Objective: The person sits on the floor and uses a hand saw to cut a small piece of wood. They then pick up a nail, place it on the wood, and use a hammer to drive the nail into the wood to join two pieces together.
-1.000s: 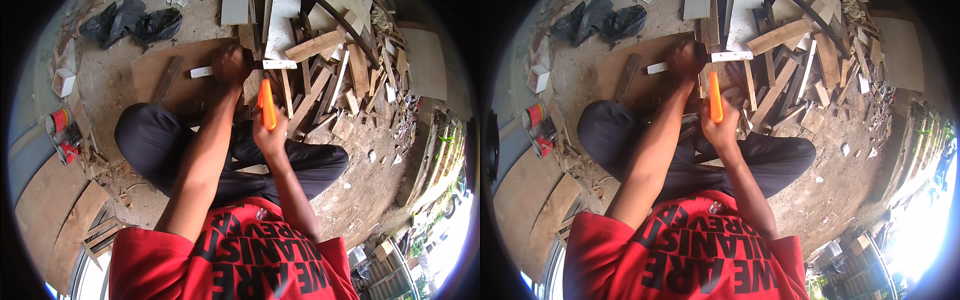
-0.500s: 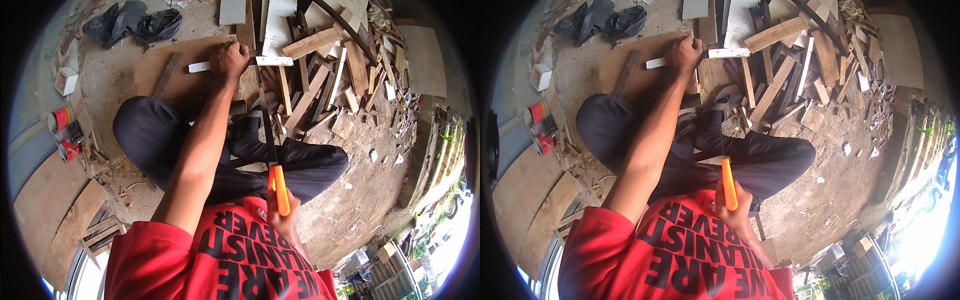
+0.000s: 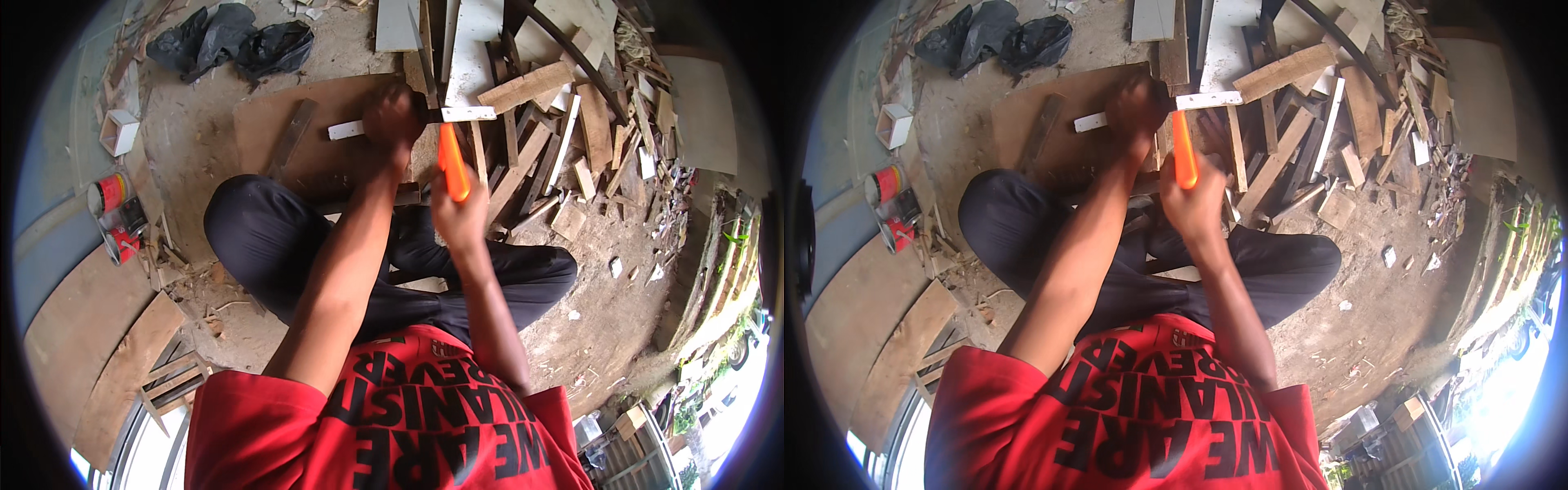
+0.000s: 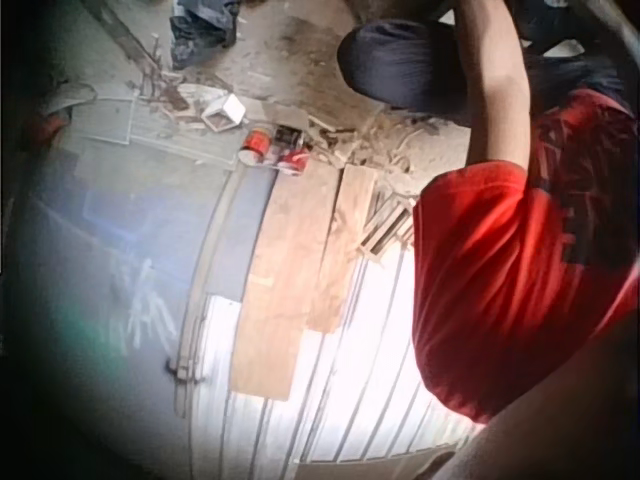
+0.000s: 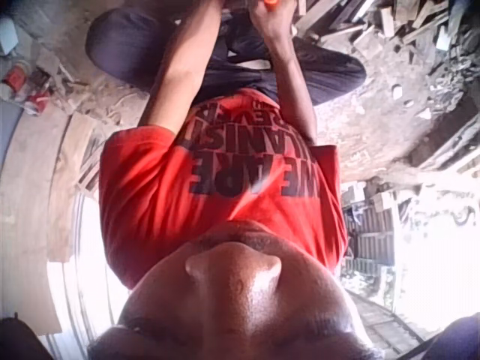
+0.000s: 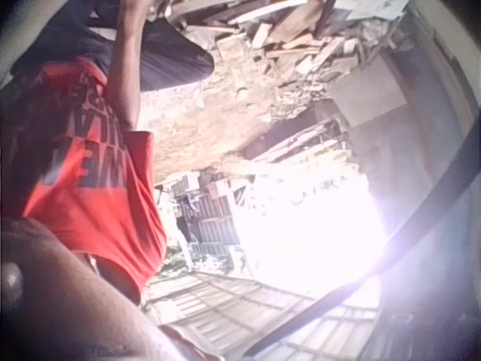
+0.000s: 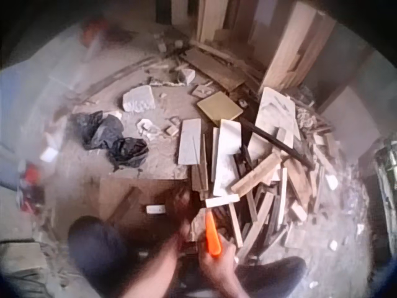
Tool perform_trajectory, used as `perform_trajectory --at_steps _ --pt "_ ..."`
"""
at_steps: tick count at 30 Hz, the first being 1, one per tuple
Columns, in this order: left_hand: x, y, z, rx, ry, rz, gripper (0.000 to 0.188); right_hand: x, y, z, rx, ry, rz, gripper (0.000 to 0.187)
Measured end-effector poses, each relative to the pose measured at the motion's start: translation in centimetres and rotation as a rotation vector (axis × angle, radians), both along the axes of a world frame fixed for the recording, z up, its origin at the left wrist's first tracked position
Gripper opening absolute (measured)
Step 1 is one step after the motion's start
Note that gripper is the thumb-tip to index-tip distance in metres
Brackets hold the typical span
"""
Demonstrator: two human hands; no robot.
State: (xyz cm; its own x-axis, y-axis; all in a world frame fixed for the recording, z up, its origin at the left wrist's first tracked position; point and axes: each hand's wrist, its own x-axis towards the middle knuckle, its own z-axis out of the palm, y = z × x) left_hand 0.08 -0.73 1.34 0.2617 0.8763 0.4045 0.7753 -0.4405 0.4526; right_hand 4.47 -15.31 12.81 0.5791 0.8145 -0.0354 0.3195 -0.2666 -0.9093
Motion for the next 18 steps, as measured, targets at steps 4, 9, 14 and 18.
perform_trajectory --at_steps 4,9,14,18 --pt "-0.2 0.6 -0.5 -0.033 -0.02 -0.1 0.011 -1.3 -4.1 -3.3 -0.079 0.299 -0.098 0.015" --pt "-0.5 0.4 -0.1 -0.104 -0.029 -0.111 0.021 -2.0 -2.6 -1.4 -0.054 0.164 -0.12 0.018" --pt "-0.9 -0.1 0.1 0.004 -0.053 -0.15 0.017 -2.5 -3.4 -1.5 -0.041 0.081 -0.099 0.014" --pt "-0.4 -0.2 -0.8 0.066 -0.028 -0.084 0.016 -3.5 -6.0 -7.6 0.037 0.195 -0.017 0.011"
